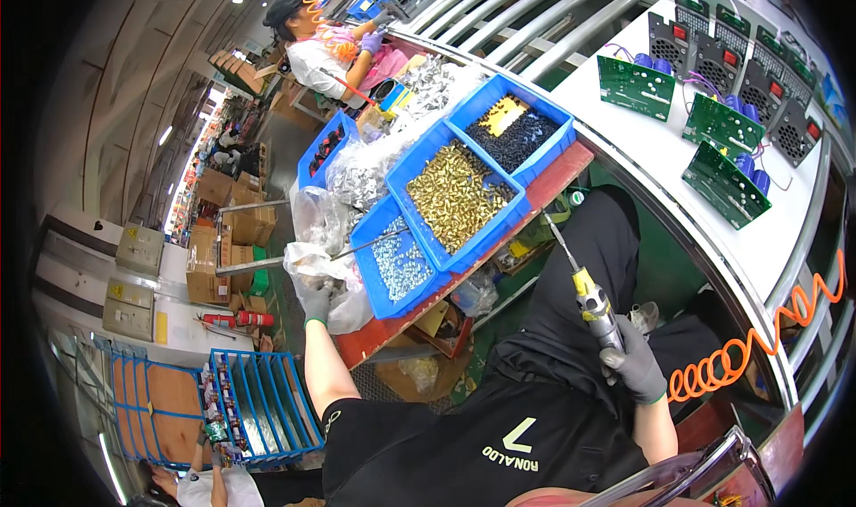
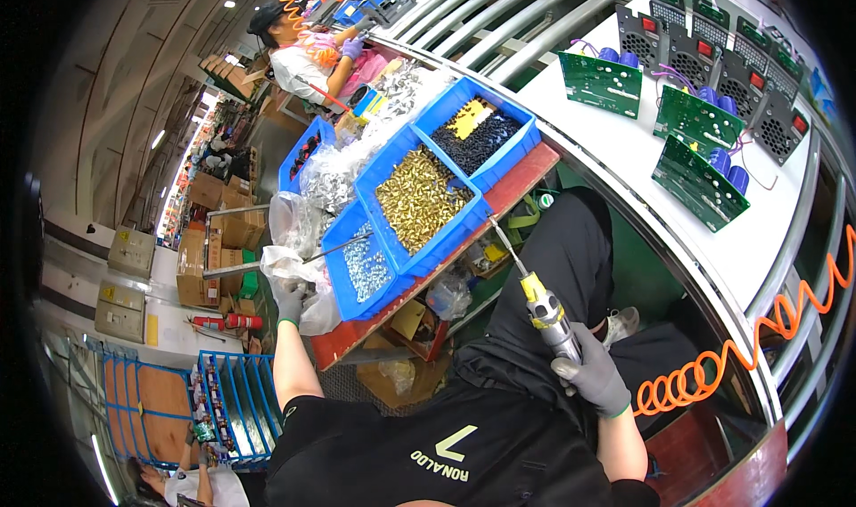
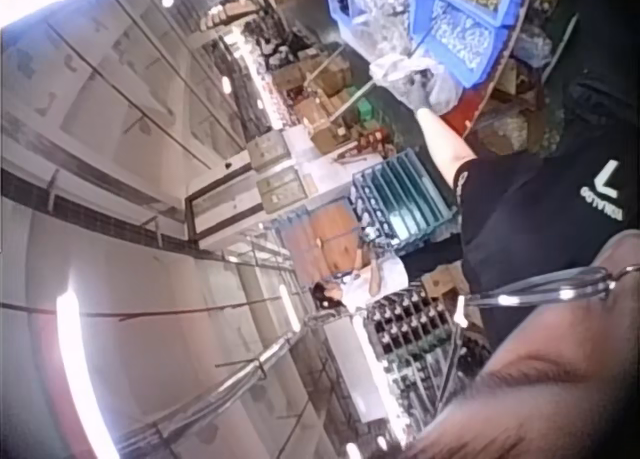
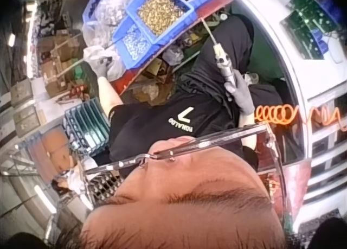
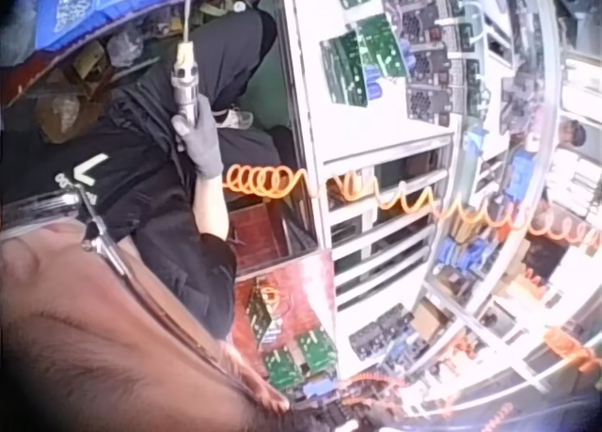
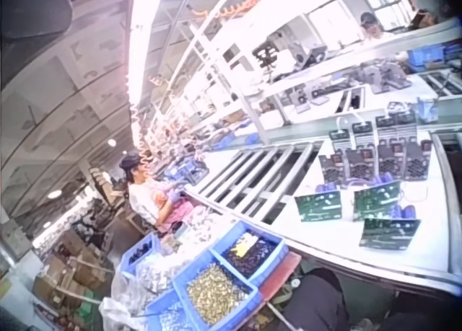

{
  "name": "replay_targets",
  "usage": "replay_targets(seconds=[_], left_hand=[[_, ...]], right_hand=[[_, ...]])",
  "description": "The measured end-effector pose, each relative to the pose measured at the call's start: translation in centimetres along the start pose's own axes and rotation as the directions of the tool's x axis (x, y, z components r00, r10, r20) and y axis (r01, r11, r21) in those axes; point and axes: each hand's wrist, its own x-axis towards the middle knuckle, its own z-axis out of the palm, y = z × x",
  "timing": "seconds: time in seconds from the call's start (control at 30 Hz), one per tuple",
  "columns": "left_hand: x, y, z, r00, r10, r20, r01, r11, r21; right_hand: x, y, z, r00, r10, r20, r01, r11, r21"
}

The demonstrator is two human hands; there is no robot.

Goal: The person assembles electronic circuit boards by hand, securing them with screws using an electric screwdriver and a manual screwdriver, then tests them with power supplies.

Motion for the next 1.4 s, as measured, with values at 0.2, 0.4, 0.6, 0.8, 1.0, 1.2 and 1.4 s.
replay_targets(seconds=[0.2, 0.4, 0.6, 0.8, 1.0, 1.2, 1.4], left_hand=[[-0.5, 2.0, -1.5, 0.936, -0.109, -0.334, -0.138, 0.761, -0.634], [-1.6, 15.7, 3.4, 0.947, 0.194, -0.257, -0.322, 0.611, -0.723], [-7.8, 33.3, 17.3, 0.637, 0.686, 0.351, 0.046, 0.42, -0.906], [-16.9, 45.9, 30.7, 0.177, 0.752, 0.635, 0.465, 0.505, -0.727], [-25.3, 52.0, 38.3, -0.255, 0.744, 0.618, 0.289, 0.669, -0.685], [-31.4, 55.5, 42.0, -0.449, 0.678, 0.582, 0.092, 0.683, -0.724], [-34.8, 57.9, 44.7, -0.445, 0.637, 0.629, -0.243, 0.591, -0.77]], right_hand=[[0.2, 0.2, -0.1, 1.0, 0.011, 0.011, -0.011, 1.0, -0.02], [-0.9, -0.3, -0.8, 1.0, 0.02, -0.006, -0.02, 0.999, -0.029], [-2.7, -0.5, -2.8, 0.979, -0.047, -0.199, 0.021, 0.991, -0.133], [-7.4, -0.6, -3.1, 0.865, -0.115, -0.489, 0.142, 0.99, 0.017], [-9.3, -0.7, -3.1, 0.695, -0.18, -0.696, 0.319, 0.945, 0.074], [-9.6, -1.0, -3.4, 0.675, -0.125, -0.728, 0.275, 0.957, 0.091], [-8.6, -1.3, -4.1, 0.675, -0.027, -0.738, 0.217, 0.962, 0.164]])
